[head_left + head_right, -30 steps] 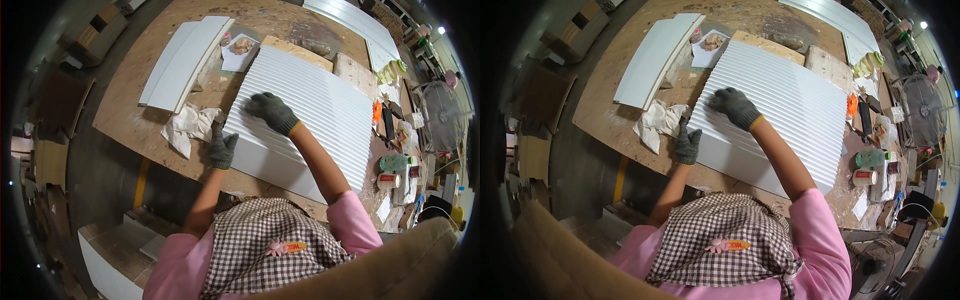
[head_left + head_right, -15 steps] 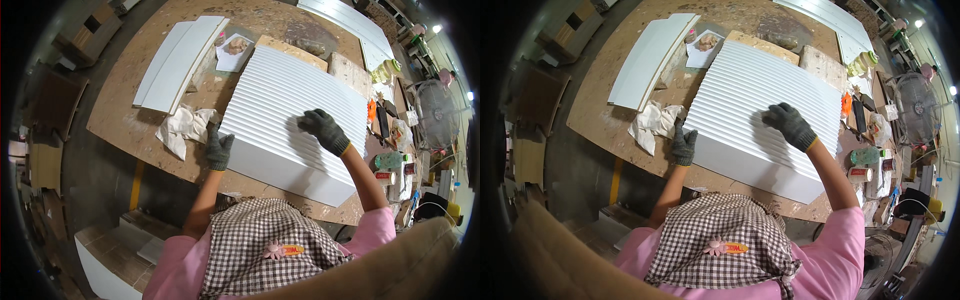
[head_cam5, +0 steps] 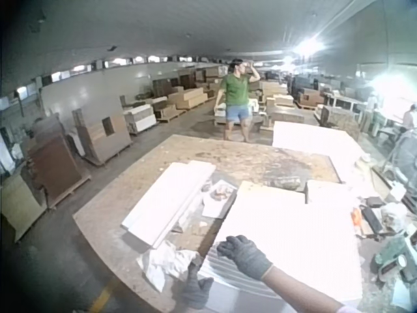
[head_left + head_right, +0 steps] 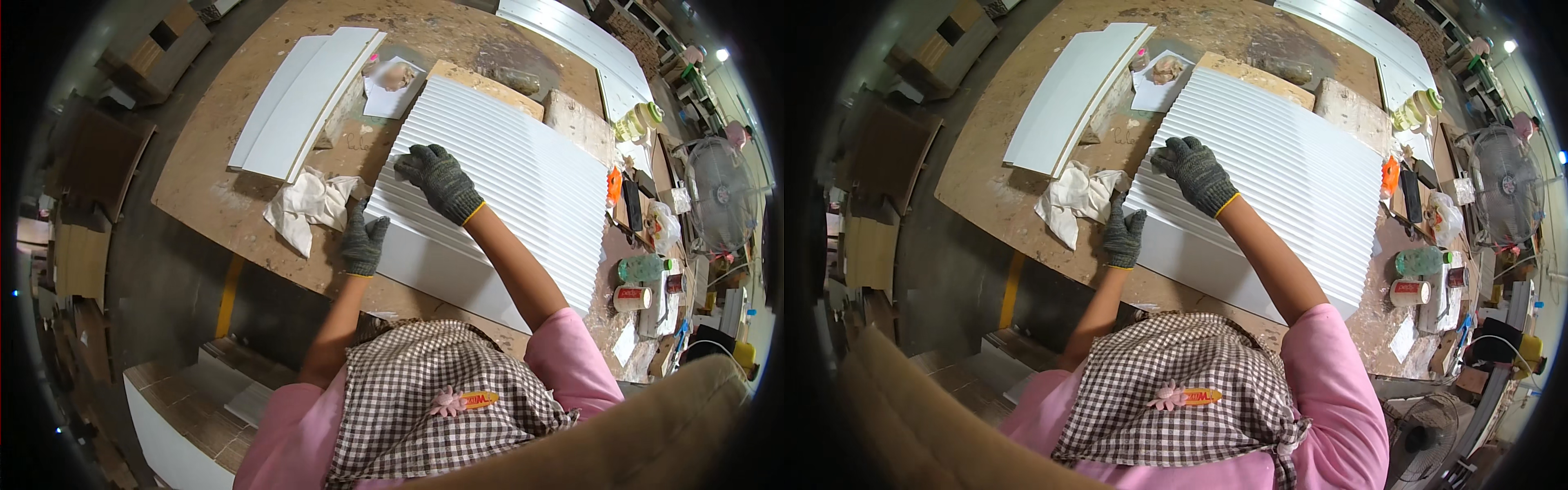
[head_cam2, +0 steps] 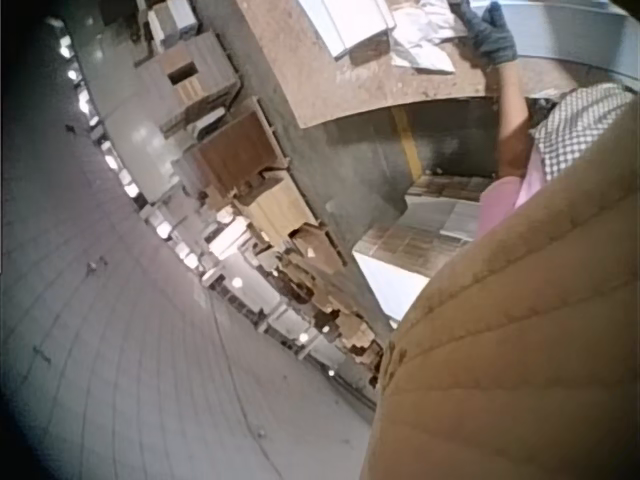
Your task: The person cleans a white corrugated furniture panel by applying a liquid from a small bottle to a cloth and wiping the surface of the panel.
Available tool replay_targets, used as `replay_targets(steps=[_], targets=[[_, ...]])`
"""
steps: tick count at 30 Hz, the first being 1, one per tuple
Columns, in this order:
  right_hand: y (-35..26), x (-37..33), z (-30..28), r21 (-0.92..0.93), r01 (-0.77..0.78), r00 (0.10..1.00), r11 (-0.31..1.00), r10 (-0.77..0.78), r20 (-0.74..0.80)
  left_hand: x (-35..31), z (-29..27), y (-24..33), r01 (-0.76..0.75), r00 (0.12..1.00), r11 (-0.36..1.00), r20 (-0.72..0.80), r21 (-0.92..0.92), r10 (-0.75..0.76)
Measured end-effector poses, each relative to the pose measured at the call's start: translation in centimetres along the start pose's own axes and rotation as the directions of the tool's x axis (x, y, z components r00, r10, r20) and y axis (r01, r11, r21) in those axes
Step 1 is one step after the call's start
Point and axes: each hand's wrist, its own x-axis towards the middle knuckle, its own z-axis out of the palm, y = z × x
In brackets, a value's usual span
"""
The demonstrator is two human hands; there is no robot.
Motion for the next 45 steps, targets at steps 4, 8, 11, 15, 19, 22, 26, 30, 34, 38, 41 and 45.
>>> replay_targets(steps=[4,8,11,15,19,22,26,30,34,38,41,45], targets=[[1.9,-5.4,-2.0,-0.111,0.13,0.987,0.985,-0.118,0.105,0.1,1.1,-1.3,-0.107,0.992,0.994,-0.072,0.021,0.108],[3.4,-14.7,-7.9,-0.071,-0.221,0.951,0.973,0.231,0.204,0.0,0.9,-1.2,-0.026,0.999,0.998,-0.022,-0.06,0.025],[3.5,-18.9,-12.4,-0.227,-0.155,0.942,0.962,0.213,0.26,-0.2,0.6,-2.2,-0.068,0.997,0.998,-0.041,0.012,0.069],[-0.1,-18.5,-12.7,-0.132,-0.332,0.916,0.934,0.353,0.19,0.3,0.1,-0.7,0.091,0.994,0.984,0.081,-0.154,-0.079],[-4.1,-12.2,-7.3,-0.118,-0.248,0.954,0.962,0.264,0.146,0.2,0.1,-1.2,0.004,0.997,0.989,0.076,-0.147,0.007],[-5.6,-5.7,-3.7,-0.022,-0.199,0.978,0.98,0.2,0.062,0.3,0.1,-0.4,-0.17,0.982,0.983,0.1,0.068,0.163],[-6.9,0.3,1.4,-0.002,-0.194,0.979,0.981,0.194,0.056,0.6,0.6,-0.6,0.031,0.997,0.964,0.078,-0.265,-0.011],[-7.5,-3.2,-2.0,0.036,-0.281,0.958,0.959,0.278,0.069,-0.4,0.2,-1.5,0.236,0.967,0.884,0.184,-0.404,-0.175],[-4.5,-14.7,-7.4,0.083,-0.468,0.884,0.88,0.464,0.055,0.0,-1.4,1.1,0.07,0.983,0.973,0.179,-0.22,-0.03],[-3.6,-23.9,-13.3,-0.014,-0.666,0.742,0.746,0.66,-0.118,0.1,-2.4,1.7,0.069,0.977,0.998,0.2,0.0,-0.068],[-4.0,-25.3,-14.1,-0.073,-0.791,0.612,0.608,0.789,-0.06,-0.2,-2.4,1.3,-0.026,0.991,0.989,0.131,0.146,0.007],[-8.6,-20.0,-9.1,-0.064,-0.611,0.787,0.789,0.598,-0.152,-2.0,-1.0,-0.1,0.094,0.98,0.996,0.177,0.004,-0.093]])
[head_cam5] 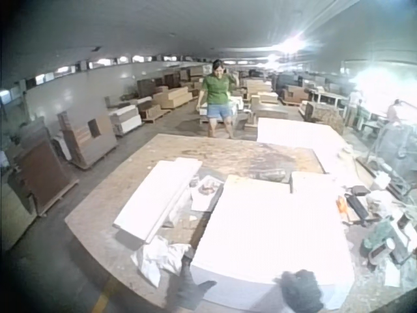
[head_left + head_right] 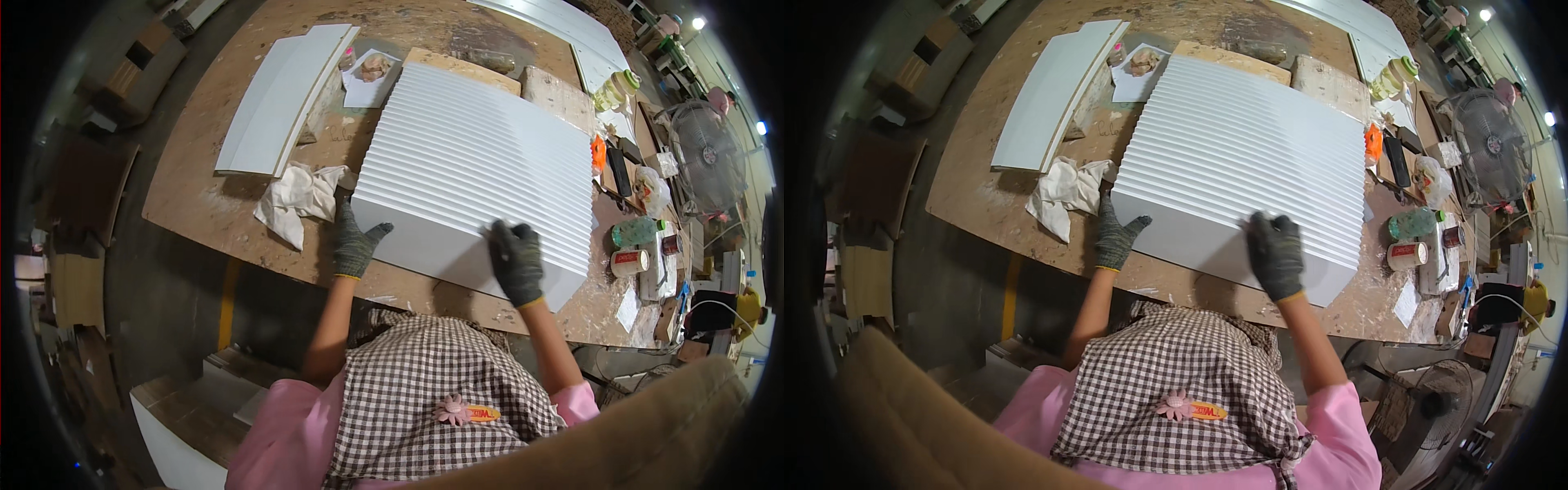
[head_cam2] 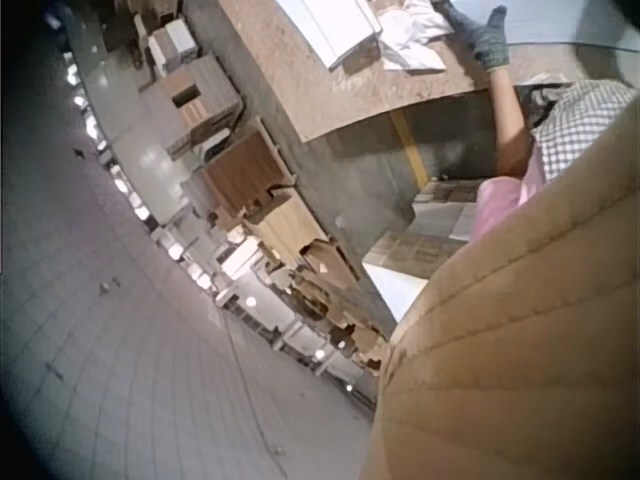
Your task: The person cleans a white corrugated furniture panel by applying a liquid from a small bottle to a cloth and wiping the surface of the panel.
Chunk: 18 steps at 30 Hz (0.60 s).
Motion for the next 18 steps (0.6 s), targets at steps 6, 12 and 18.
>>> replay_targets(steps=[6,12,18], targets=[[-14.0,9.4,9.8,0.27,0.277,0.957,0.922,-0.29,0.009,0.7,1.4,-8.5,0.025,1.0,0.949,0.011,-0.314,-0.023],[-15.1,13.2,12.1,0.283,0.259,0.962,0.924,-0.274,0.014,1.9,1.0,0.4,-0.235,0.966,0.896,0.012,-0.377,0.258],[-2.1,4.8,3.0,0.032,0.045,0.997,0.998,-0.047,0.067,0.3,0.3,-0.8,-0.085,0.996,0.988,-0.023,-0.131,0.083]])
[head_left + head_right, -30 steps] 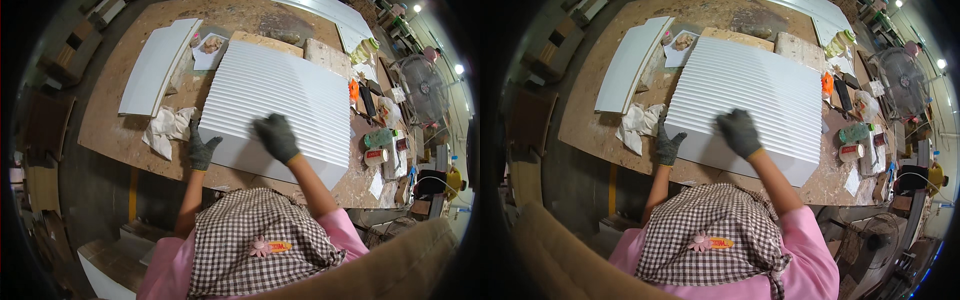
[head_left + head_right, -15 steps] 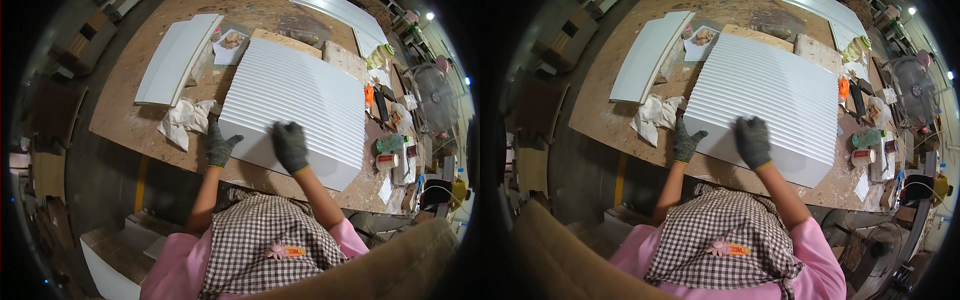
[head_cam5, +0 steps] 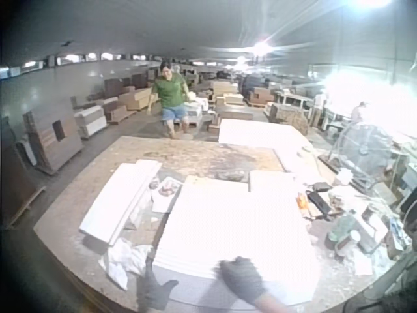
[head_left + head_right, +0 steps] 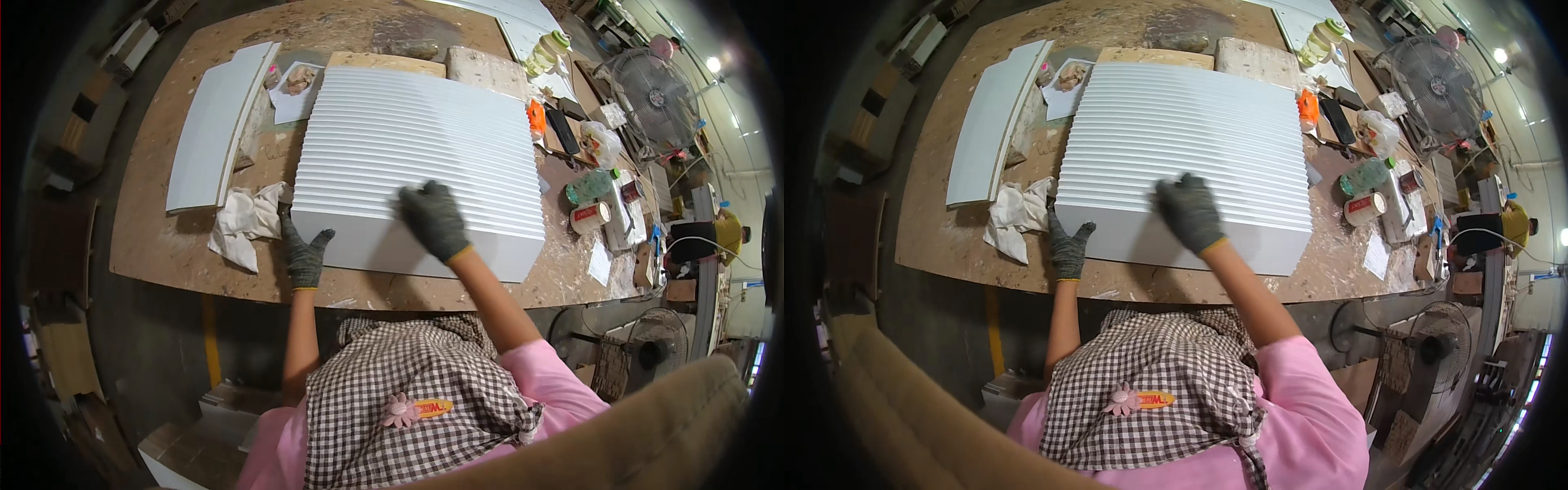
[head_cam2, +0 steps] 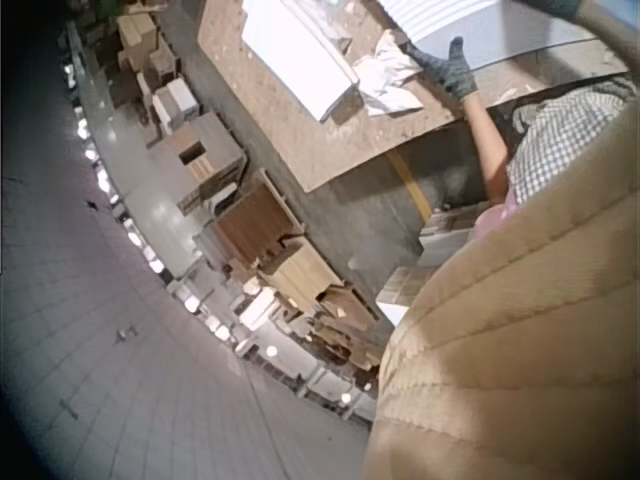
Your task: The person cleans a white corrugated furniture panel by applying a liquid from a small bottle to a cloth and wiping the surface of the panel.
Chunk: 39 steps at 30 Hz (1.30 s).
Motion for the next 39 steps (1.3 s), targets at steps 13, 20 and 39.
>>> replay_targets(steps=[13,20,39], targets=[[14.4,-0.5,-6.0,-0.163,0.27,0.948,0.949,-0.232,0.217,-0.8,0.1,-1.7,0.082,0.997,0.995,-0.003,0.057,-0.082],[10.0,5.6,-1.0,-0.111,0.538,0.842,0.836,-0.526,0.121,-0.4,0.3,1.1,0.091,0.996,0.996,0.01,0.004,-0.091],[8.4,4.2,-1.9,-0.141,0.425,0.898,0.894,-0.398,0.185,-0.6,0.3,-1.5,0.084,0.996,0.996,-0.018,-0.009,-0.084]])
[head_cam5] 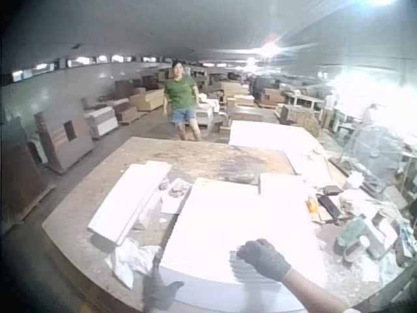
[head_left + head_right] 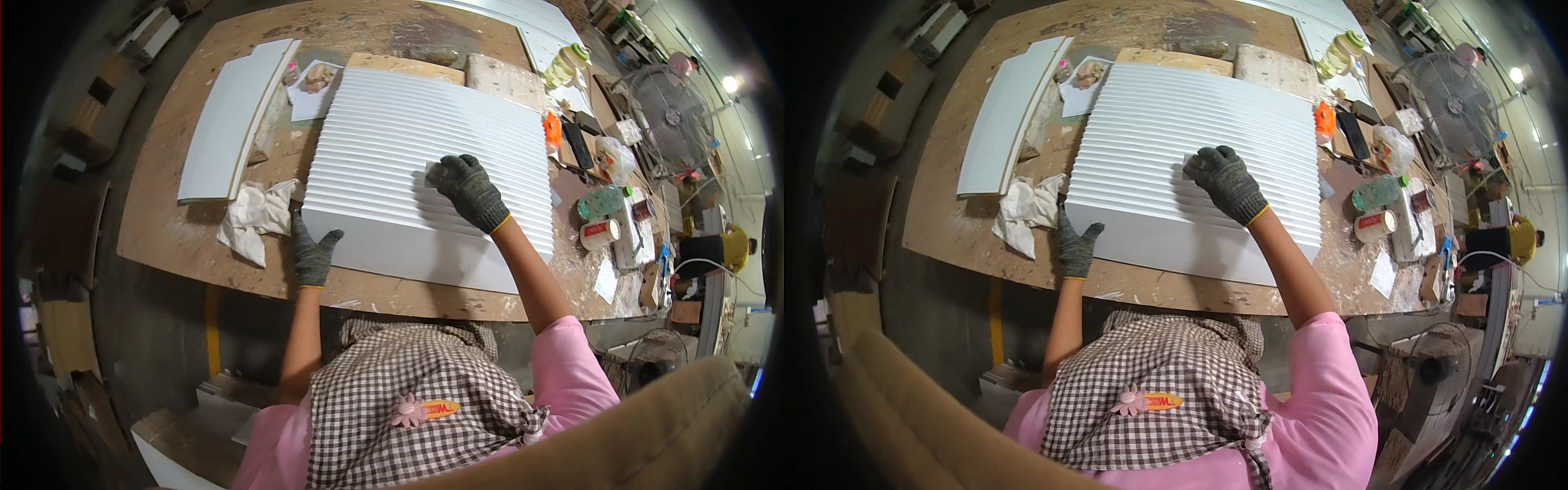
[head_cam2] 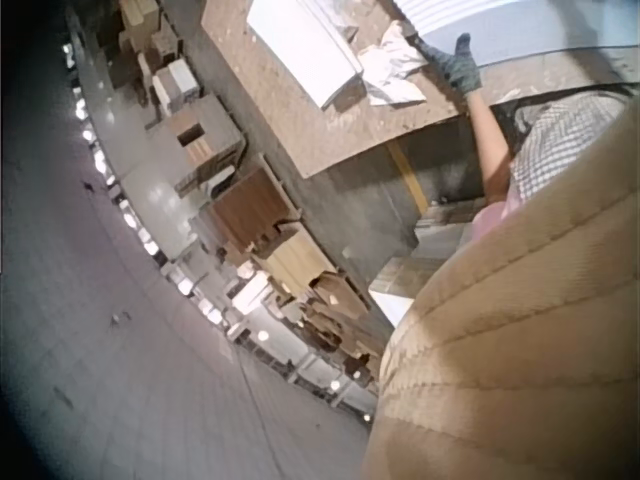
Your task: The person cleans a white corrugated furniture panel by applying a liquid from a small bottle to a cloth and wiping the surface of the panel.
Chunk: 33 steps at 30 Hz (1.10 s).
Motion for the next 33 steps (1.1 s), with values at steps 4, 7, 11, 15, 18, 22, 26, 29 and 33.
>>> replay_targets(steps=[4,7,11,15,18,22,26,29,33], targets=[[-2.4,2.8,-1.4,0.253,-0.179,0.98,0.951,0.194,-0.035,0.0,0.1,-0.6,0.039,0.999,0.998,0.008,0.057,-0.04],[-2.8,3.4,-1.2,0.211,-0.088,0.996,0.973,0.091,-0.001,0.0,0.5,-0.6,0.002,0.999,0.997,-0.034,0.082,0.001],[-3.7,4.2,-0.4,0.175,0.038,0.999,0.984,-0.041,0.014,0.0,-0.2,-0.4,0.06,0.998,0.996,0.016,0.065,-0.062],[-3.9,4.6,1.3,0.134,0.106,0.994,0.985,-0.104,-0.017,-0.1,-0.3,3.1,0.087,0.996,0.996,0.012,0.028,-0.087],[-4.9,6.9,2.8,0.114,0.18,0.981,0.977,-0.171,-0.088,-0.1,-0.5,3.2,0.051,0.998,0.997,0.032,0.056,-0.053],[-5.9,9.6,3.0,0.148,0.216,0.972,0.965,-0.199,-0.122,0.1,-0.4,3.2,0.072,0.997,0.994,0.022,0.087,-0.074],[-5.3,6.5,1.8,0.224,0.081,0.995,0.971,-0.092,0.037,0.0,-0.2,1.7,0.066,0.998,0.995,0.011,0.08,-0.067],[-2.7,2.1,-1.4,0.117,0.114,0.992,0.987,-0.12,0.046,0.0,-0.1,1.1,0.074,0.997,0.995,0.001,0.063,-0.075],[0.0,-3.3,-3.8,0.08,-0.015,0.986,0.997,0.002,0.168,-0.1,0.0,1.0,0.076,0.997,0.997,0.023,-0.022,-0.076]])
